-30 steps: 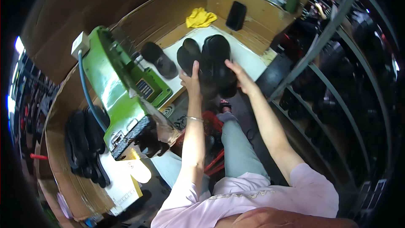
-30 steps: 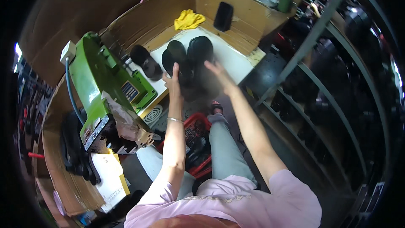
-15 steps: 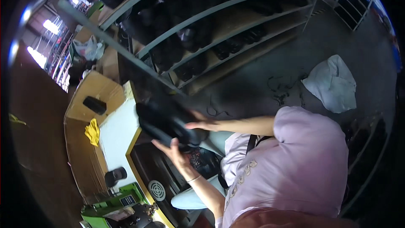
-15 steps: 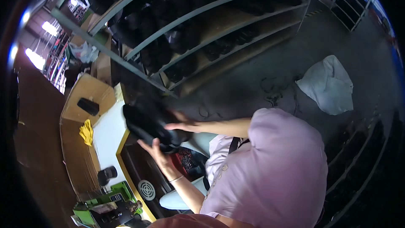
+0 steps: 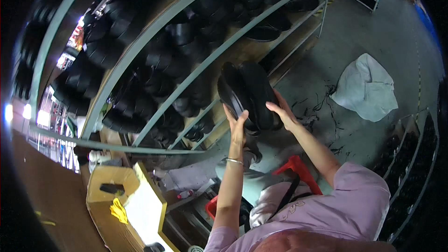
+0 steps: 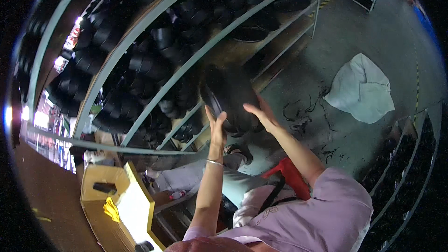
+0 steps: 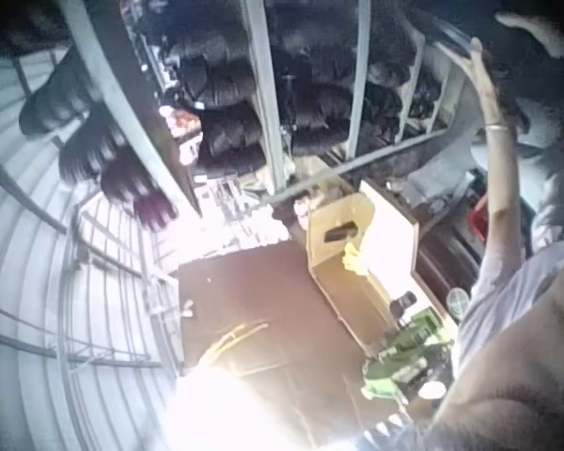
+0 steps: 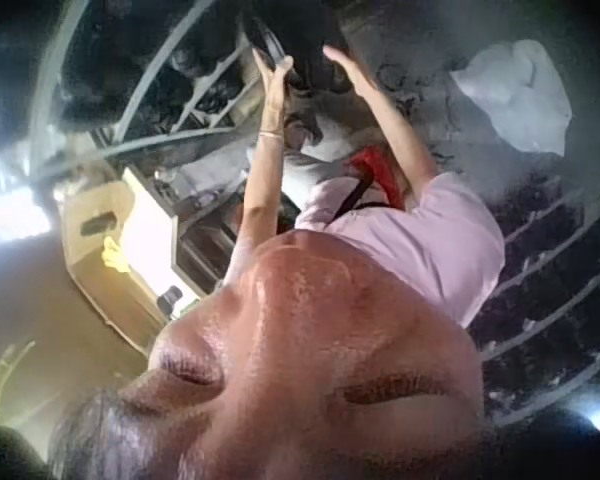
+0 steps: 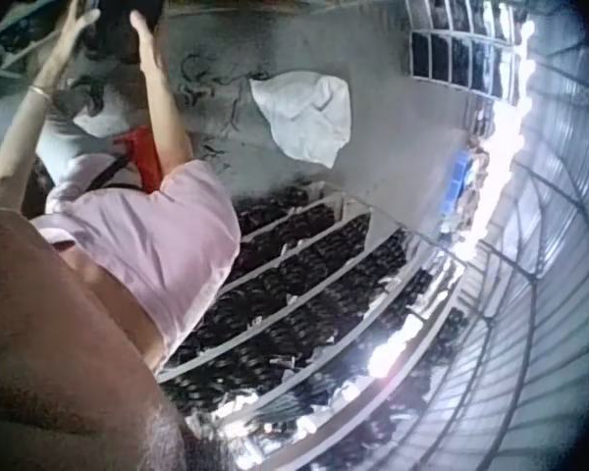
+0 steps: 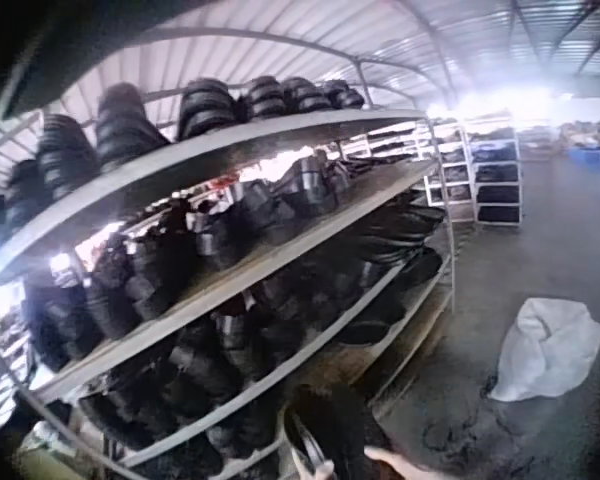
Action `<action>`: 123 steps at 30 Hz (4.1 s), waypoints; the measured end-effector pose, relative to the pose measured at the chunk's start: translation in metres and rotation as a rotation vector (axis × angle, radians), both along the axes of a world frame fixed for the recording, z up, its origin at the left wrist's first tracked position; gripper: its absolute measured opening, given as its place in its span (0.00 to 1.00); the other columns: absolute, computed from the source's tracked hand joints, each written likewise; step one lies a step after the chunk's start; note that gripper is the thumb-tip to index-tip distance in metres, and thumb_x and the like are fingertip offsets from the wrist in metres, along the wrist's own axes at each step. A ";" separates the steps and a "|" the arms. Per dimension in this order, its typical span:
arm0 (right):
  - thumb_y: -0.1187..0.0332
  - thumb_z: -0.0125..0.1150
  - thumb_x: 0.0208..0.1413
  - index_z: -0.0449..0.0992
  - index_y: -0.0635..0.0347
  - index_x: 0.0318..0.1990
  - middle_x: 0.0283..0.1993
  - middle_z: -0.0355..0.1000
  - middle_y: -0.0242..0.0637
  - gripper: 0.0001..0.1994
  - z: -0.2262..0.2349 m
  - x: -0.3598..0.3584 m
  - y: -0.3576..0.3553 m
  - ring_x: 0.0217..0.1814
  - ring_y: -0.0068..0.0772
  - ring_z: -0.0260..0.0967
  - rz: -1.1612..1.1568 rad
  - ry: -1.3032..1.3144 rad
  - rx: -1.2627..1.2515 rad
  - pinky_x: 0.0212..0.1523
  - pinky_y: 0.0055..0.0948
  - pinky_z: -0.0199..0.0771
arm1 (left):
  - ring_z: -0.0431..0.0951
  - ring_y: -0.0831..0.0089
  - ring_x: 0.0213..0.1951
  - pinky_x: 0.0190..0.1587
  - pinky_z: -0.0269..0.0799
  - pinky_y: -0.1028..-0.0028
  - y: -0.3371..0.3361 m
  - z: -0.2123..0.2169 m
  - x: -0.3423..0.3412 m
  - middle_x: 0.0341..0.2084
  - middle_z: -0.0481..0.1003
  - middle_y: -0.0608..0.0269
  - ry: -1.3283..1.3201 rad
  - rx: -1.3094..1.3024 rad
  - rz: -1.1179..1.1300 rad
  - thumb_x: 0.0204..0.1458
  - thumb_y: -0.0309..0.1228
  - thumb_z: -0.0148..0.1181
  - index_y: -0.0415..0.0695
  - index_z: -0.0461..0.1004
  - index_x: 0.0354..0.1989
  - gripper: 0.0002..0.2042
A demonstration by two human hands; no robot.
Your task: The person uses a green bench grinder to smooth the soles of black shoes. They pick up shoes from a nearby shelf, press the soles against the rotating grinding wheel, and then place the shoes back on the shelf. The process is repeated for multiple shoes.
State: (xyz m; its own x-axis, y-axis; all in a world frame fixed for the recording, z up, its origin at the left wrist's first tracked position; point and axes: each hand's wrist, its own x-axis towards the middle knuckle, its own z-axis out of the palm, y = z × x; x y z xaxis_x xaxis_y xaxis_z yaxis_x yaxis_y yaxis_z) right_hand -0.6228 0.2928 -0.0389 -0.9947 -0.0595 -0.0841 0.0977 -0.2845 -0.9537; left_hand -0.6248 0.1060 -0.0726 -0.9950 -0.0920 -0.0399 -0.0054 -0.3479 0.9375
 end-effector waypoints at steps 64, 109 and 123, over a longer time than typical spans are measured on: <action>0.53 0.50 0.58 0.71 0.59 0.45 0.43 0.70 0.47 0.18 -0.132 -0.456 0.174 0.46 0.49 0.66 -0.357 0.909 1.920 0.45 0.47 0.66 | 0.74 0.78 0.31 0.37 0.70 0.74 -0.051 -0.067 0.571 0.27 0.77 0.65 -0.965 -0.636 1.180 0.53 0.36 0.64 0.40 0.78 0.35 0.11; 0.72 0.76 0.39 0.45 0.46 0.73 0.73 0.45 0.44 0.54 -0.051 0.410 -0.312 0.70 0.43 0.53 2.122 0.064 0.055 0.59 0.41 0.68 | 0.74 0.68 0.46 0.52 0.72 0.67 -0.029 0.056 0.667 0.43 0.72 0.60 0.236 -0.663 2.179 0.43 0.27 0.73 0.40 0.68 0.49 0.25; 0.76 0.66 0.48 0.74 0.62 0.41 0.40 0.73 0.28 0.12 -0.057 0.373 -0.466 0.42 0.22 0.71 1.967 0.291 0.008 0.44 0.22 0.71 | 0.75 0.73 0.45 0.53 0.71 0.72 -0.095 0.023 0.582 0.43 0.75 0.60 -0.003 -0.028 1.727 0.44 0.14 0.67 0.33 0.70 0.51 0.23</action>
